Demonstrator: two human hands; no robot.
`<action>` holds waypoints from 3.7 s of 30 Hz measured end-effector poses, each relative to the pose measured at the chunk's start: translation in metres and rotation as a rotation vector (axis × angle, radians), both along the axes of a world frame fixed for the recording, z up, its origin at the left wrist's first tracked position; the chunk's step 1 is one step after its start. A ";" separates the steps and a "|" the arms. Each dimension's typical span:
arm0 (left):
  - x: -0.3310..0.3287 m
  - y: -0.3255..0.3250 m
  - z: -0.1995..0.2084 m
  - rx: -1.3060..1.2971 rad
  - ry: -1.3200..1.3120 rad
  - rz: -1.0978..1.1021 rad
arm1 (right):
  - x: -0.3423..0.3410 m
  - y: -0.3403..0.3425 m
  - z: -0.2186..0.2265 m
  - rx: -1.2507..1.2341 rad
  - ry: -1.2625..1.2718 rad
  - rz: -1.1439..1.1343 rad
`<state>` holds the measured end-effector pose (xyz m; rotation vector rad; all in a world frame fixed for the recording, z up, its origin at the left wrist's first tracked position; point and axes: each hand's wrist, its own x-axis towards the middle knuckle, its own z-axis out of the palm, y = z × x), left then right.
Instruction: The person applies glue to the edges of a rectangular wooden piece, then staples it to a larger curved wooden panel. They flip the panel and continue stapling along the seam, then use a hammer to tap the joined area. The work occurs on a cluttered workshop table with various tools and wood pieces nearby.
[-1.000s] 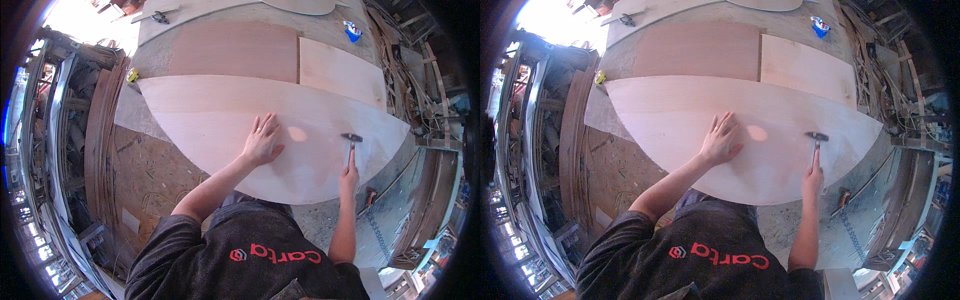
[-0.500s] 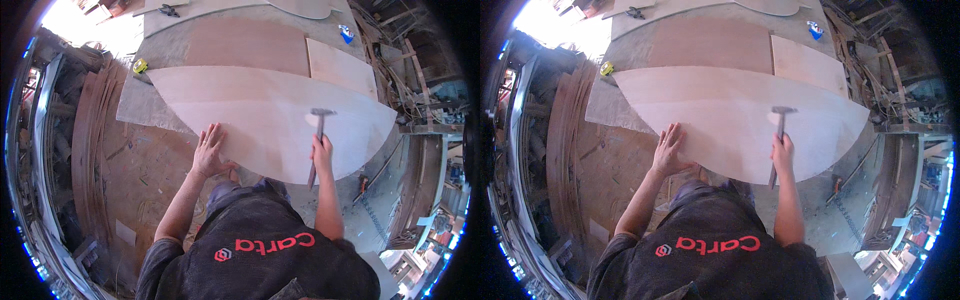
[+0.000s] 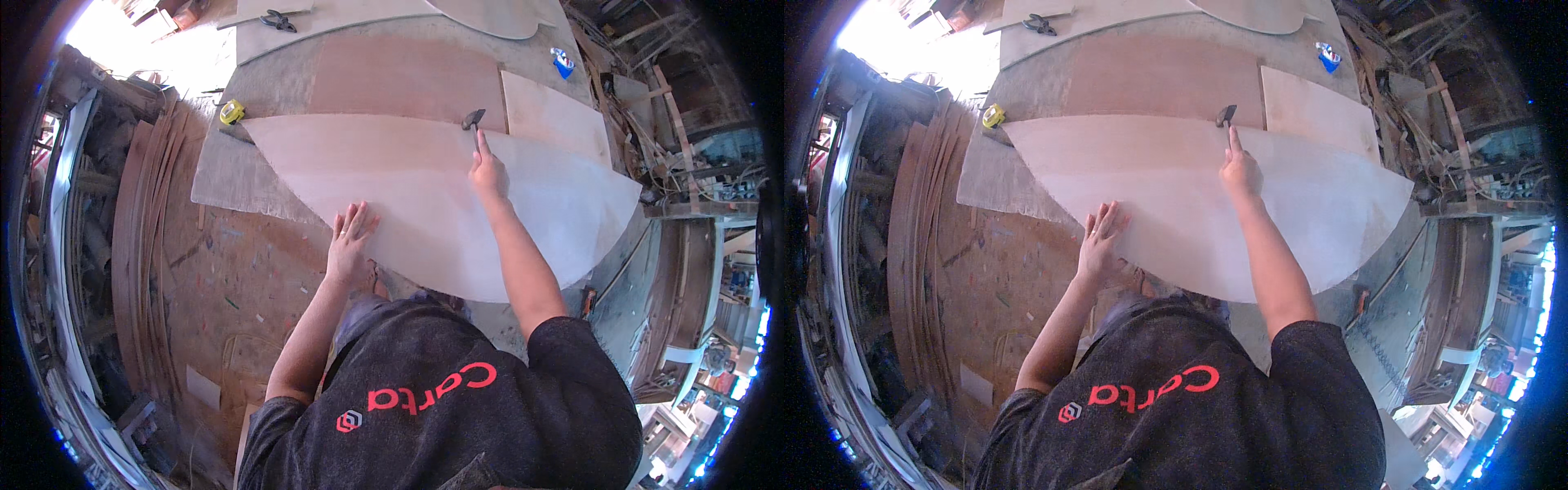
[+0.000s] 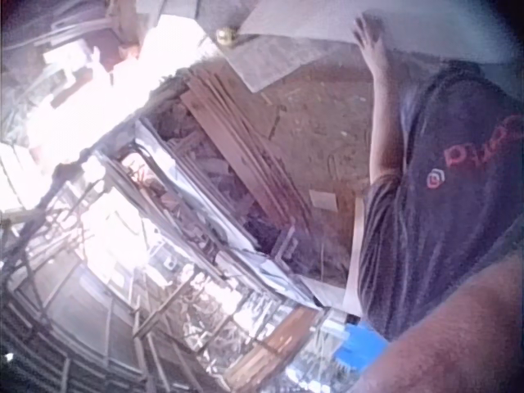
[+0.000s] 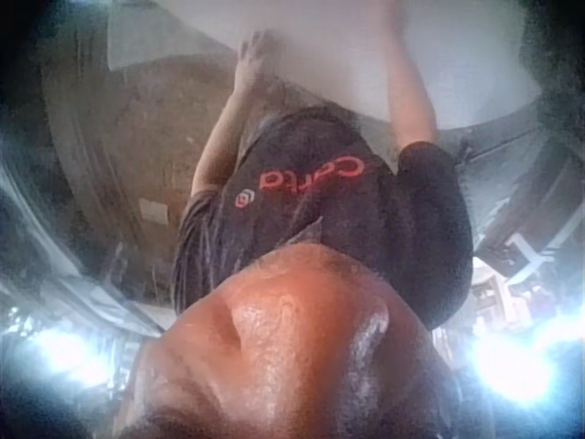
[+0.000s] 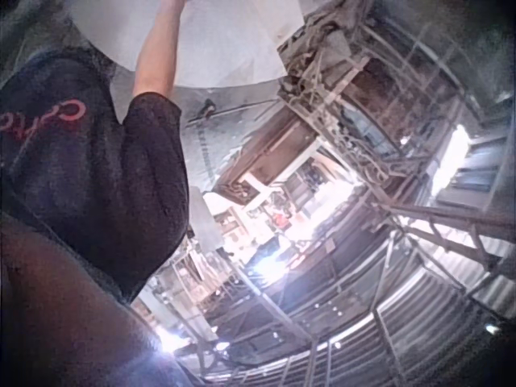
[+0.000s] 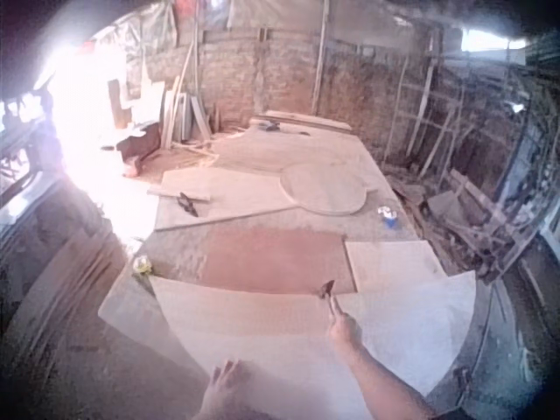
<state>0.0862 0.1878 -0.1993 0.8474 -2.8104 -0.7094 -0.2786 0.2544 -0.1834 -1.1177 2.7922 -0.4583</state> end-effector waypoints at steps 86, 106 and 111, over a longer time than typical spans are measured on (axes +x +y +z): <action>-0.064 0.241 -0.031 1.755 1.028 0.612 | 0.048 0.428 -0.008 -0.118 0.369 0.349; 0.039 0.255 0.168 1.579 1.002 0.650 | 0.109 0.445 0.156 -0.385 0.886 0.345; 0.054 0.216 0.273 1.355 1.128 0.255 | 0.110 0.410 0.295 -0.390 0.991 0.488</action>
